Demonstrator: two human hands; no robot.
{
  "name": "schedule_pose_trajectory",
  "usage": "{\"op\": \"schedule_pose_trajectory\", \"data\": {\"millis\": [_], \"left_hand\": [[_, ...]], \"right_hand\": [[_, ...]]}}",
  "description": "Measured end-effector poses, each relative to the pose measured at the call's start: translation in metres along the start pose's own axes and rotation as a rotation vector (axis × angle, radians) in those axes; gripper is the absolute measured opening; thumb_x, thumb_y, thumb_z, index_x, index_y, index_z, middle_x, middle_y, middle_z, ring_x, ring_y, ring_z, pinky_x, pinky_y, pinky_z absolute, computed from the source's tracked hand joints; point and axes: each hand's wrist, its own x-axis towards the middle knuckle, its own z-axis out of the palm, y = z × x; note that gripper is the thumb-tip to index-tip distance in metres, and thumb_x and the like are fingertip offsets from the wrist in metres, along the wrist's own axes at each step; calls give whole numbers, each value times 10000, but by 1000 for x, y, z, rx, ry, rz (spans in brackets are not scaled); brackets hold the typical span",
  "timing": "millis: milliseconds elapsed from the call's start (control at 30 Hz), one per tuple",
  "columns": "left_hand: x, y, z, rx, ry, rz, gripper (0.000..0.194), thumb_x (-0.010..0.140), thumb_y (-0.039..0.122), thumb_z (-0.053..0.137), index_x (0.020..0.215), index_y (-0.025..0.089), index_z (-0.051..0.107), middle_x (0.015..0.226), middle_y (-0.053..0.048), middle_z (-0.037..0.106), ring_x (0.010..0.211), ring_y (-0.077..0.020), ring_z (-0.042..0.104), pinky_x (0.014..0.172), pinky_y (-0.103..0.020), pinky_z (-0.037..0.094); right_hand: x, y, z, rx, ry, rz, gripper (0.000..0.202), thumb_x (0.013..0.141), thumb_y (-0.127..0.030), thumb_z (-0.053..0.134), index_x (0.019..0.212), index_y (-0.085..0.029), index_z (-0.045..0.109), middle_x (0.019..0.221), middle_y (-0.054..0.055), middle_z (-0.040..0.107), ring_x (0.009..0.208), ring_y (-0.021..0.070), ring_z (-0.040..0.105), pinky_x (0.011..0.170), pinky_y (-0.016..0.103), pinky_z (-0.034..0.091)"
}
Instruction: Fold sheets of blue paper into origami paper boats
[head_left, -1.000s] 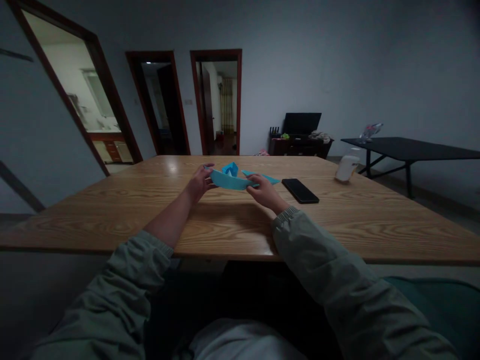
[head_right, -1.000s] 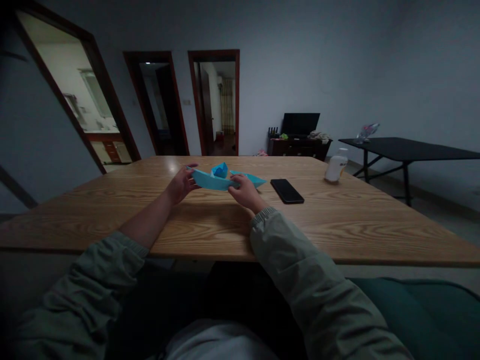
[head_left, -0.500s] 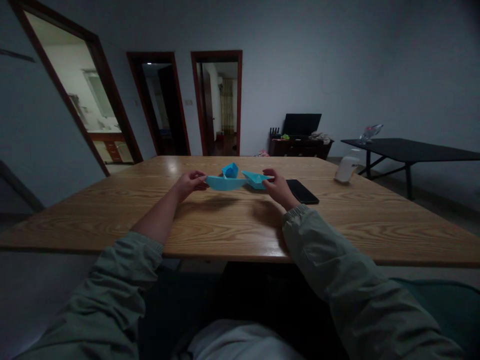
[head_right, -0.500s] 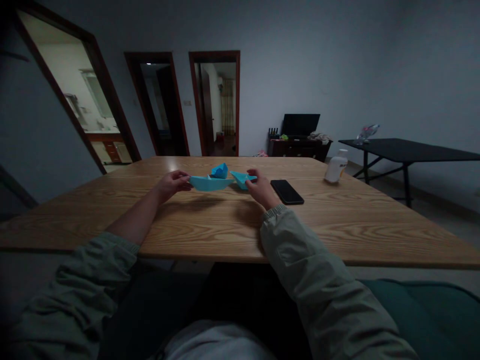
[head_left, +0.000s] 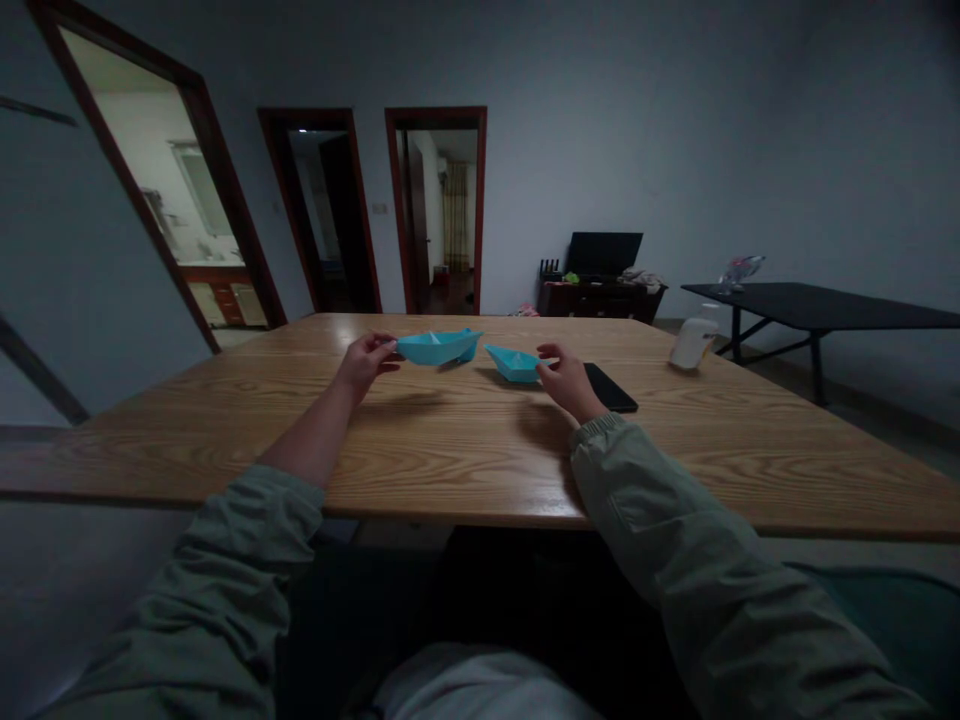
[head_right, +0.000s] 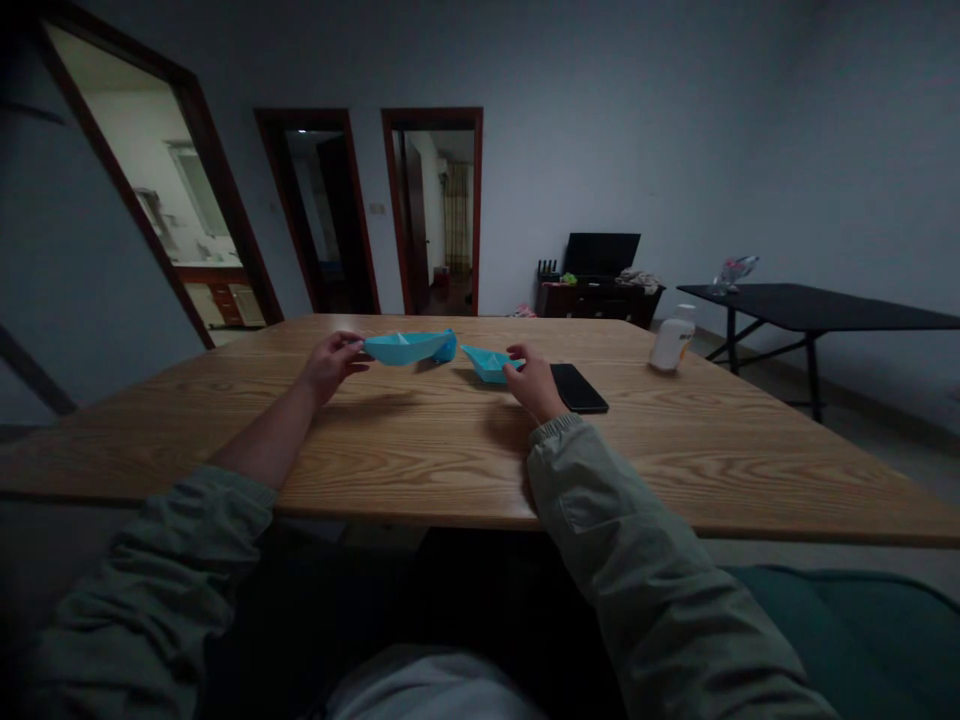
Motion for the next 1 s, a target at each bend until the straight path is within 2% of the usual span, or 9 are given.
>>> {"op": "schedule_pose_trajectory", "data": {"millis": [233, 433, 733, 800, 867, 933, 1000], "left_hand": [[2, 1, -1, -27, 57, 1, 327, 669, 331, 737, 920, 179, 591, 806, -11, 634, 682, -166, 686, 588, -267, 532], [0, 5, 1, -15, 97, -4, 311, 658, 343, 726, 888, 181, 591, 801, -10, 631, 670, -152, 668, 570, -239, 491], [2, 11, -3, -29, 231, 35, 258, 663, 340, 678, 846, 180, 593, 743, 0, 614, 603, -127, 621, 516, -212, 389], [2, 12, -3, -17, 242, 39, 256, 661, 341, 674, 844, 181, 594, 727, 0, 612, 597, -128, 616, 516, -213, 381], [2, 13, -4, -7, 245, 43, 254, 659, 341, 666, 842, 180, 596, 725, -1, 614, 591, -128, 612, 511, -213, 375], [2, 14, -4, -3, 243, 45, 248, 663, 345, 657, 839, 181, 595, 733, -4, 619, 588, -126, 608, 505, -212, 370], [3, 14, -5, -2, 244, 46, 242, 667, 350, 652, 833, 183, 594, 732, -4, 618, 583, -124, 604, 499, -211, 367]], "right_hand": [[-1, 2, 0, -12, -19, -21, 326, 755, -208, 558, 1065, -157, 645, 936, 66, 680, 642, 168, 597, 603, 283, 462], [-3, -7, -2, 11, -18, -63, 292, 765, -233, 545, 1026, -159, 654, 899, 58, 682, 629, 170, 595, 586, 283, 449], [-4, -14, 1, -12, -48, -37, 240, 764, -239, 539, 949, -160, 670, 823, 54, 676, 641, 178, 598, 604, 290, 460], [-4, -25, -4, 24, -54, -31, 212, 760, -252, 549, 904, -157, 672, 792, 57, 669, 651, 193, 603, 618, 310, 476], [-9, -46, -17, 136, -64, -32, 187, 774, -293, 571, 864, -160, 668, 767, 60, 659, 682, 214, 620, 654, 342, 505], [-21, -70, -37, 334, -73, -65, 217, 833, -354, 566, 921, -180, 661, 844, 71, 662, 783, 237, 650, 720, 380, 538], [-38, -90, -56, 376, -122, -142, 239, 922, -383, 516, 1008, -217, 665, 955, 85, 654, 857, 252, 658, 772, 432, 553]]}}
